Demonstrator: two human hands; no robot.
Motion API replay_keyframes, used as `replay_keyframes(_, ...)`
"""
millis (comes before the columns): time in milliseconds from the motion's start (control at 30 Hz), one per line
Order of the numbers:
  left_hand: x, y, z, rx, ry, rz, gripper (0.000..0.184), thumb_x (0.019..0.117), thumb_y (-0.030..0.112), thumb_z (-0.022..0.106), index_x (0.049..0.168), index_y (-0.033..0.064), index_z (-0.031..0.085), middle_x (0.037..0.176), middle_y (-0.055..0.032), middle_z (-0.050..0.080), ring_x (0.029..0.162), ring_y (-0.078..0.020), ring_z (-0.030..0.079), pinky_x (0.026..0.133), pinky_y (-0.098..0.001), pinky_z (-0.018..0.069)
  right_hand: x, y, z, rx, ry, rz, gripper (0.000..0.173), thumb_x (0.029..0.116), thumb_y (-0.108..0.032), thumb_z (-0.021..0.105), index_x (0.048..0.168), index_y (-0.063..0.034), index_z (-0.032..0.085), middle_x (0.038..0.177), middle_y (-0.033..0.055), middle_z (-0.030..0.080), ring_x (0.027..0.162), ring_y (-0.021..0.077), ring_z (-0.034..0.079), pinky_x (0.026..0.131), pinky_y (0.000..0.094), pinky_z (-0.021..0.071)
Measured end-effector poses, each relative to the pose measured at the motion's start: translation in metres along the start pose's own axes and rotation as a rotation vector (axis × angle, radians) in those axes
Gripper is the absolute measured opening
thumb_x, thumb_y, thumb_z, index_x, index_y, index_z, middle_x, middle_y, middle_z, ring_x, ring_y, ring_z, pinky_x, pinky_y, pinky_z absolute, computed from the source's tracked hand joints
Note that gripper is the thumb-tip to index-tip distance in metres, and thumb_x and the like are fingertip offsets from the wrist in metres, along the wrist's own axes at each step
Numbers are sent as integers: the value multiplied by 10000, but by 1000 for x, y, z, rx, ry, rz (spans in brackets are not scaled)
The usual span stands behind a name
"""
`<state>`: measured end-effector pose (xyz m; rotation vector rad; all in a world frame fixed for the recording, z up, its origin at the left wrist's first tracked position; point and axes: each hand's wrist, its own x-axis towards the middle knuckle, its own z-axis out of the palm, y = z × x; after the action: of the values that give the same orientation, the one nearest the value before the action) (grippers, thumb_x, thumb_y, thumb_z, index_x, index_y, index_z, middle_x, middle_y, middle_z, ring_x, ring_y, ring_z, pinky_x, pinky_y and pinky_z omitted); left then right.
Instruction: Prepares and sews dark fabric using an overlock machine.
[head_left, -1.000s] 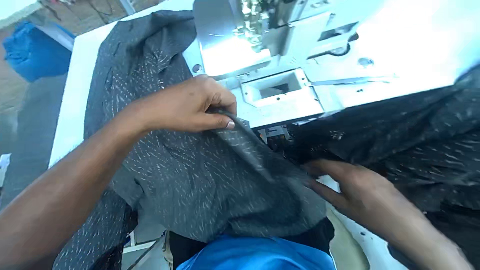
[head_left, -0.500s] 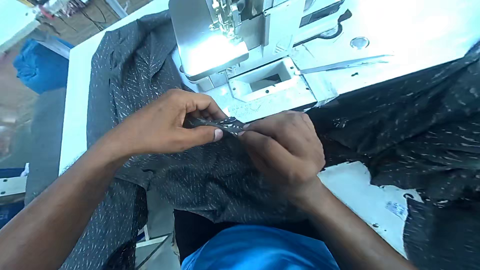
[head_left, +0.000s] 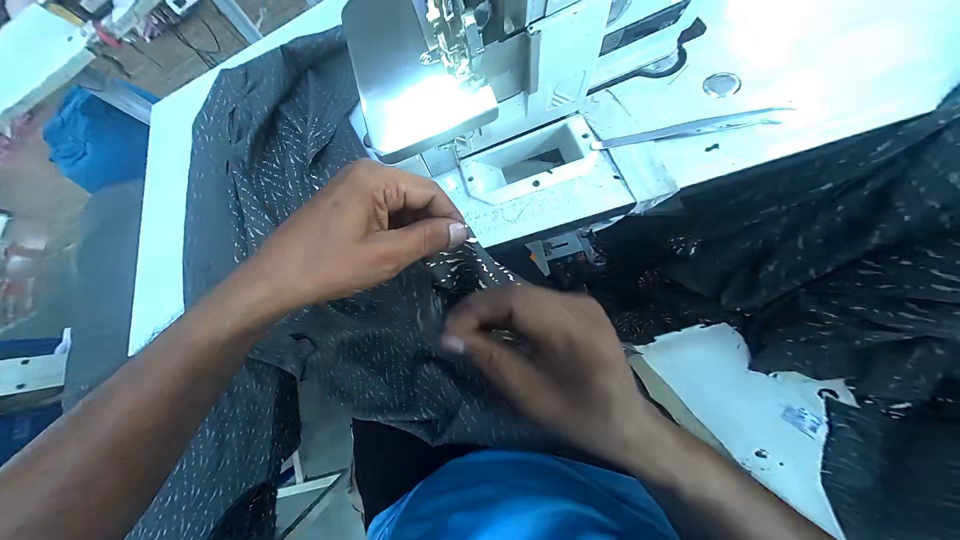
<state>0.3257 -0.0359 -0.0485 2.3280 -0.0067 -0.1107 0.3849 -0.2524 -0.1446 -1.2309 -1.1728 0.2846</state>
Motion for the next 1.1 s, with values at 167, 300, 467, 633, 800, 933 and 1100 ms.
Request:
replay_keyframes(167, 1, 7, 1, -96, -22, 57, 139, 996, 133, 633, 958, 68, 751, 827, 34, 709, 722, -21, 654, 609, -152, 548, 22, 4, -13, 187, 121, 281, 64, 976, -80, 678, 1030, -49, 662, 755, -21, 661, 595, 31, 592, 513, 157, 496)
replay_keyframes(300, -2, 11, 1, -96, -27, 28, 169, 1016, 139, 607, 976, 60, 751, 740, 45, 664, 623, -15, 596, 520, -136, 486, 23, 2, -14, 149, 162, 308, 60, 976, -96, 686, 1018, -62, 659, 742, -29, 668, 589, 22, 598, 506, 148, 496)
replay_keyframes(467, -2, 12, -1, -98, -55, 77, 208, 1017, 131, 563, 975, 64, 755, 798, 41, 684, 653, -11, 600, 530, -139, 480, 24, -1, -17, 153, 169, 293, 59, 975, -95, 687, 1011, -65, 651, 704, -35, 653, 554, 16, 573, 471, 141, 463)
replay_keyframes(633, -3, 12, -1, -119, -40, 107, 175, 991, 170, 619, 985, 62, 757, 843, 40, 706, 699, -21, 637, 565, -151, 525, 25, -2, -17, 189, 176, 303, 57, 985, -99, 679, 1008, -61, 643, 699, -23, 650, 552, 26, 570, 472, 145, 455)
replay_keyframes(800, -4, 14, 0, -136, -15, 116, 100, 943, 144, 719, 981, 61, 762, 887, 23, 730, 750, -52, 681, 624, -175, 583, 22, -2, -9, 143, 247, 292, 97, 996, -149, 673, 972, -74, 616, 639, -33, 585, 501, 29, 513, 431, 159, 406)
replay_keyframes(933, -5, 15, -11, -121, -12, 166, 114, 979, 128, 668, 981, 53, 755, 872, 26, 723, 733, -38, 664, 611, -160, 562, 15, 0, -21, -227, 164, 116, 198, 976, -310, 684, 1013, -116, 698, 1003, -24, 677, 894, 59, 647, 747, 245, 565)
replay_keyframes(1100, -2, 18, -14, -39, -56, 243, 169, 1007, 167, 643, 988, 55, 768, 889, 33, 711, 797, -34, 665, 672, -161, 565, 36, 9, -42, 363, -146, 314, 289, 931, -176, 746, 1147, -44, 608, 982, 40, 696, 819, 92, 684, 703, 226, 595)
